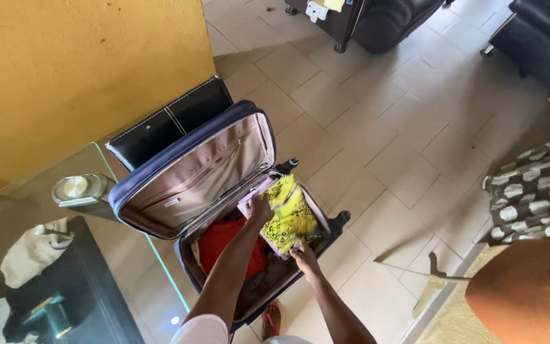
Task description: The person is folding several pieces of clothing on a glass table and packing them into an open suitcase on the floor.
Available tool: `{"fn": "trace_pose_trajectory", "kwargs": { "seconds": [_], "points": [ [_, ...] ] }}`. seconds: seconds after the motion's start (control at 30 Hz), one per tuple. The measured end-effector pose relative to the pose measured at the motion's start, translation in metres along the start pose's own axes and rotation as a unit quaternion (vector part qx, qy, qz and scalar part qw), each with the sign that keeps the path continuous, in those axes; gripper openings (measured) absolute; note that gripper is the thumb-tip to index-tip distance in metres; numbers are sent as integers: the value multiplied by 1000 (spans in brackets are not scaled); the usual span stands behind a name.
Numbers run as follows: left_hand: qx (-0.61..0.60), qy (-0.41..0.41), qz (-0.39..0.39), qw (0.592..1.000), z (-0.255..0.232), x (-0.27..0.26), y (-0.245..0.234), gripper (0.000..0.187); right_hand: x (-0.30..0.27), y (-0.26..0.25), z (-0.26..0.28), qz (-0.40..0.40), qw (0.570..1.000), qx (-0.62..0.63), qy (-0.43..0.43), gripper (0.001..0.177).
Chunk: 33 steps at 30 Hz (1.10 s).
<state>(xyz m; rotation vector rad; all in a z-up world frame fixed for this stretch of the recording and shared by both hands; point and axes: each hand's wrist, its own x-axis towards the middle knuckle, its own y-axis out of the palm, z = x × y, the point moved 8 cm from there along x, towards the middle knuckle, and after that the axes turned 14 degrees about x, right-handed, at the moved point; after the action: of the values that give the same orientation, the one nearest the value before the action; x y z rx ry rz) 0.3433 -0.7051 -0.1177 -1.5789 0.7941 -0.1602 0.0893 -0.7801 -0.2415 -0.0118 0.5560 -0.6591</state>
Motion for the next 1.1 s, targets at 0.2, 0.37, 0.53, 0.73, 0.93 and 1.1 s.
{"fn": "trace_pose_trajectory", "kwargs": {
  "seconds": [0.2, 0.37, 0.53, 0.73, 0.93, 1.1],
  "points": [
    [-69, -17, 18, 997, 11, -49, 1, 86, 2, 4, 17, 53, 990, 94, 96, 50],
    [-132, -89, -9, 987, 53, -85, -14, 85, 4, 27, 68, 133, 976, 165, 58, 30],
    [-110, -107, -138, 978, 112, -137, -70, 75, 11, 84, 120, 232, 949, 204, -68, 20],
    [-130, -133, -326, 927, 224, -228, -95, 65, -91, 187, 204, 257, 951, 136, -104, 26],
    [-175, -193, -393, 882, 332, -401, -90, 61, -238, 300, 211, 378, 911, 129, -104, 30],
    [-219, -299, -341, 864, 406, -527, -44, 53, -350, 380, 175, 453, 882, 90, -89, 24]
  ]
}}
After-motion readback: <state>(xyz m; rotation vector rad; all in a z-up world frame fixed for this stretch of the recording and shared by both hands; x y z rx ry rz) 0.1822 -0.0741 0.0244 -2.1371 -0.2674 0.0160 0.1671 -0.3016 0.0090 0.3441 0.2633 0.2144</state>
